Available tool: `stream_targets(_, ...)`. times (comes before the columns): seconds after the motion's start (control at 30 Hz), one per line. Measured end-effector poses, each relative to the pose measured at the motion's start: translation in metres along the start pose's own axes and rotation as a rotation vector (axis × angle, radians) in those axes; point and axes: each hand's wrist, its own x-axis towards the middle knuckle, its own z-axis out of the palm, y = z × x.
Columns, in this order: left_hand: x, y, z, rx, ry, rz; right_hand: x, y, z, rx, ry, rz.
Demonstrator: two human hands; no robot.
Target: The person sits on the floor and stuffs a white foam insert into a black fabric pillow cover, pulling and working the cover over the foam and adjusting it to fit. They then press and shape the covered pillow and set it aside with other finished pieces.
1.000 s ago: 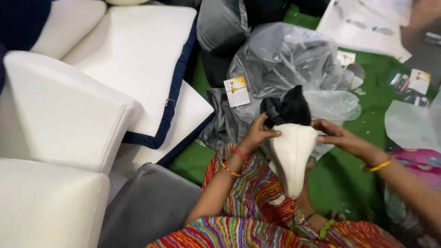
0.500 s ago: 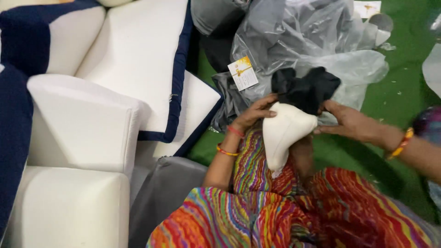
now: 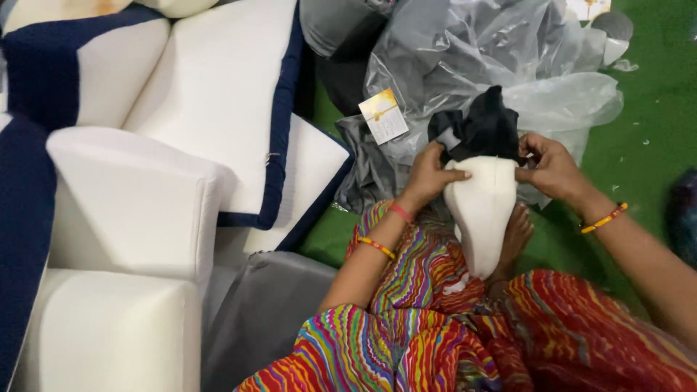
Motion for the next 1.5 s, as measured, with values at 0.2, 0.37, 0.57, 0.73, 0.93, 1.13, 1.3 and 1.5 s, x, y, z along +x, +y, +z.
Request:
stream_targets(0.2, 0.050, -0.015, 0.025, 0.484, 0.111, 0.091, -0.001, -0.028, 0.016, -0.201, 0.285, 0.021)
stream_targets(0.37, 0.058, -0.020, 0.030, 0.544, 0.118, 0.082, 0.000, 0.001, 0.021, -0.349, 0.423, -0.067)
stream_targets(0.57, 0.028, -0.002, 0.038, 0.281, 0.219, 0.195, 0.001, 0.043, -0.016, 0.067, 0.140, -0.092)
stream_targets(0.73, 0.019, -0.022, 0.028, 0.034, 0.169, 0.090, -0.009, -0.026, -0.031, 0.230, -0.159, -0.065)
stream_targets(0.93, 0.002, -0.006, -0.007, -0.055, -0.107, -0.080, -0.015, -0.006, -0.010, 0.087, -0.059, 0.124)
stream_targets(1.13, -0.001, 0.030, 0.005, 0.262, -0.029, 0.101, -0.011, -0.004, 0.010, -0.056, 0.134, 0.109)
stream_targets(1.3, 0.023, 0.002, 0.011, 0.448, 0.175, 0.135, -0.005, -0.052, 0.029, -0.311, 0.325, -0.239)
stream_targets(1.5, 0.028, -0.001, 0.031, 0.494, 0.288, 0.263, 0.009, -0.042, 0.029, -0.439, 0.449, -0.240)
